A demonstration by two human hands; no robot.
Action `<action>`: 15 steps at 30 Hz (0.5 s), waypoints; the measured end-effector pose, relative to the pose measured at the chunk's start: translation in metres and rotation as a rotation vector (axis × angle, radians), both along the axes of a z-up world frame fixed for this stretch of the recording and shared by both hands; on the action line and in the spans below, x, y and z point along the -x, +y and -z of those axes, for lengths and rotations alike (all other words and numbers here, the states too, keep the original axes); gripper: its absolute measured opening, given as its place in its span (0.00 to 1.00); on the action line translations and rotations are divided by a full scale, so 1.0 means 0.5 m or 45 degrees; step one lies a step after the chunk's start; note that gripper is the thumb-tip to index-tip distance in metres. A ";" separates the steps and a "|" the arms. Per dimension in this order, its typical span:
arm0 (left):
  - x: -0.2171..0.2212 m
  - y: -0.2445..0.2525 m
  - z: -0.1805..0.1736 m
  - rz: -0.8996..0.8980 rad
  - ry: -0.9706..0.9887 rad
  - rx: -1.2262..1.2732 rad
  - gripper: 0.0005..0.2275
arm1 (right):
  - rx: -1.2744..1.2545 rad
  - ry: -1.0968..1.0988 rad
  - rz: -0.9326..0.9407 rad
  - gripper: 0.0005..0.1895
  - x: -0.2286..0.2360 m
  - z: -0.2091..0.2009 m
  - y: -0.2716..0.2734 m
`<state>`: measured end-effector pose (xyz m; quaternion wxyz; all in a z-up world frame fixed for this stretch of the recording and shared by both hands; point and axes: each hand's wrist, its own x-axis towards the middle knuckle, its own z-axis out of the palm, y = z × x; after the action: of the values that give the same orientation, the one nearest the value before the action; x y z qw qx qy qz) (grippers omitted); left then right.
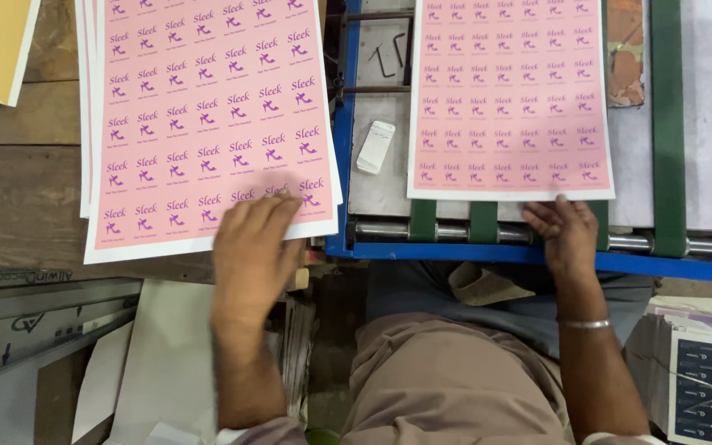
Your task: The person repeatedly picks up sheets of pink stickers from a stack on the left and places them onto a blue roller machine on the right. The person handles the sheets one at a time, moving them from the input stack to the machine's surface.
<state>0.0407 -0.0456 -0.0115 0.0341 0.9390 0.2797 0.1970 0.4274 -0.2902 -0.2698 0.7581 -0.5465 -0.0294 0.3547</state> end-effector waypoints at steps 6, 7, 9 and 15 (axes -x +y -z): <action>0.057 0.060 -0.018 -0.124 -0.585 0.139 0.11 | 0.100 0.013 -0.252 0.20 0.080 -0.075 0.001; 0.050 0.052 -0.015 -0.112 -0.592 0.097 0.12 | 0.068 -0.009 -0.296 0.21 0.093 -0.097 0.010; 0.007 0.017 -0.002 -0.098 -0.610 0.004 0.14 | -0.086 -0.030 -0.423 0.22 0.121 -0.148 0.035; -0.189 -0.166 0.022 0.144 0.101 -0.235 0.21 | -0.663 0.067 -0.761 0.26 0.239 -0.281 0.098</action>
<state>0.1354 -0.1286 -0.0227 -0.0526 0.9595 0.2081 0.1822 0.3080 -0.2412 -0.1293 0.7352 -0.2940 -0.2566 0.5543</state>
